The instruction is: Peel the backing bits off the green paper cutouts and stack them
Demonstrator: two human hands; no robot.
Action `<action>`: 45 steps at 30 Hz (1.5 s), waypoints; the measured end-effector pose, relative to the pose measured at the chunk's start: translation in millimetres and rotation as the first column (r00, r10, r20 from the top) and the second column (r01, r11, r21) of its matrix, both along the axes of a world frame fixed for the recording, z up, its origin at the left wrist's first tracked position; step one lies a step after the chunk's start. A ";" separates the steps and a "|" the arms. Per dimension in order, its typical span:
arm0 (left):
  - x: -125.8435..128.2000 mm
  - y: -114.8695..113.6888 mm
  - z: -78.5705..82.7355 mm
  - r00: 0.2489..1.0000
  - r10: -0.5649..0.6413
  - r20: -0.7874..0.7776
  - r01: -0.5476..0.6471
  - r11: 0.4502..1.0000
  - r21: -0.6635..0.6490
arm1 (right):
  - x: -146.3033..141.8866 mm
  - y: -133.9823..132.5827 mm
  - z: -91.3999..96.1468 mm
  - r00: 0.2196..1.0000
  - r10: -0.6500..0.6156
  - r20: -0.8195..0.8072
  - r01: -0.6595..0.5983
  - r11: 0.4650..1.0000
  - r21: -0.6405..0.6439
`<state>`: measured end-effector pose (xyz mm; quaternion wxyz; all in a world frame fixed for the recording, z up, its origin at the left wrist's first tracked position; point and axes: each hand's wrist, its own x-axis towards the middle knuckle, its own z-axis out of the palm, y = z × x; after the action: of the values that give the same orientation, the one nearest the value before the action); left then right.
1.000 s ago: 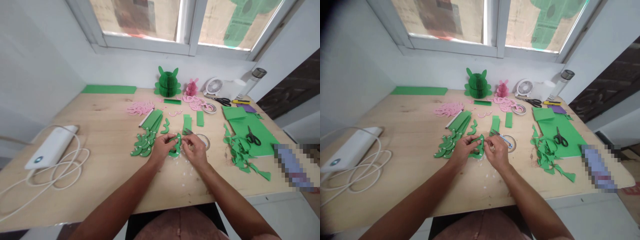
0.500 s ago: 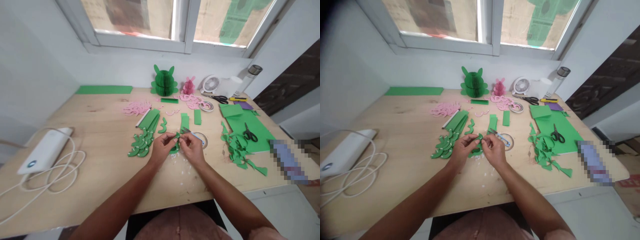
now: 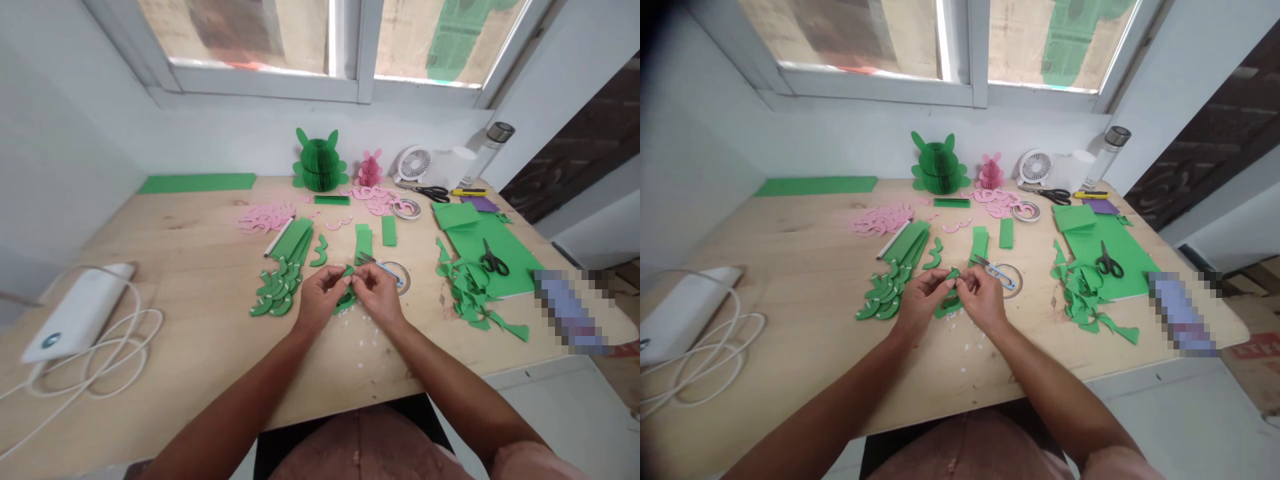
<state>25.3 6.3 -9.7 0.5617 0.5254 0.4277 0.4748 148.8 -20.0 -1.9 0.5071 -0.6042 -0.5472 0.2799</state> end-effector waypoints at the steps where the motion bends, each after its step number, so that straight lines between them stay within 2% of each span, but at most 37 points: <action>1: 0.2 0.0 -0.6 1.000 0.006 0.003 -0.006 1.000 -0.003 | -0.3 -0.3 0.8 1.000 -0.002 0.009 0.002 1.000 0.003; 6: 1.3 -0.7 -1.3 0.999 0.036 0.030 -0.036 0.999 -0.010 | -1.3 -0.2 0.9 1.000 0.001 -0.013 -0.001 1.000 0.001; 13: -0.2 0.3 -4.0 0.998 0.048 -0.044 -0.044 0.996 0.079 | -0.5 1.6 -4.0 0.998 -0.008 -0.064 0.006 1.000 -0.026; 23: -0.1 -1.0 -2.4 0.999 0.041 -0.032 -0.040 0.998 0.037 | 0.2 2.8 -6.0 0.996 0.004 -0.091 -0.006 1.000 -0.029; 32: 0.8 -2.7 3.1 0.999 0.049 0.009 -0.048 0.998 -0.038 | 0.1 1.7 -1.8 0.999 0.004 -0.050 -0.005 1.000 -0.030; 39: 0.6 -2.2 2.3 0.999 0.049 0.005 -0.048 0.999 -0.016 | -0.1 1.5 -3.1 1.000 -0.005 -0.028 0.004 0.999 -0.044; 45: 1.3 -3.5 3.3 0.999 0.032 0.025 -0.029 0.995 -0.097 | 0.8 1.8 -4.2 0.999 0.005 -0.038 -0.006 0.999 -0.037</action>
<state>26.6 2.7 -6.4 0.5848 0.4848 0.4507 0.4689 149.6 -18.2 -6.1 0.5054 -0.6065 -0.5338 0.3029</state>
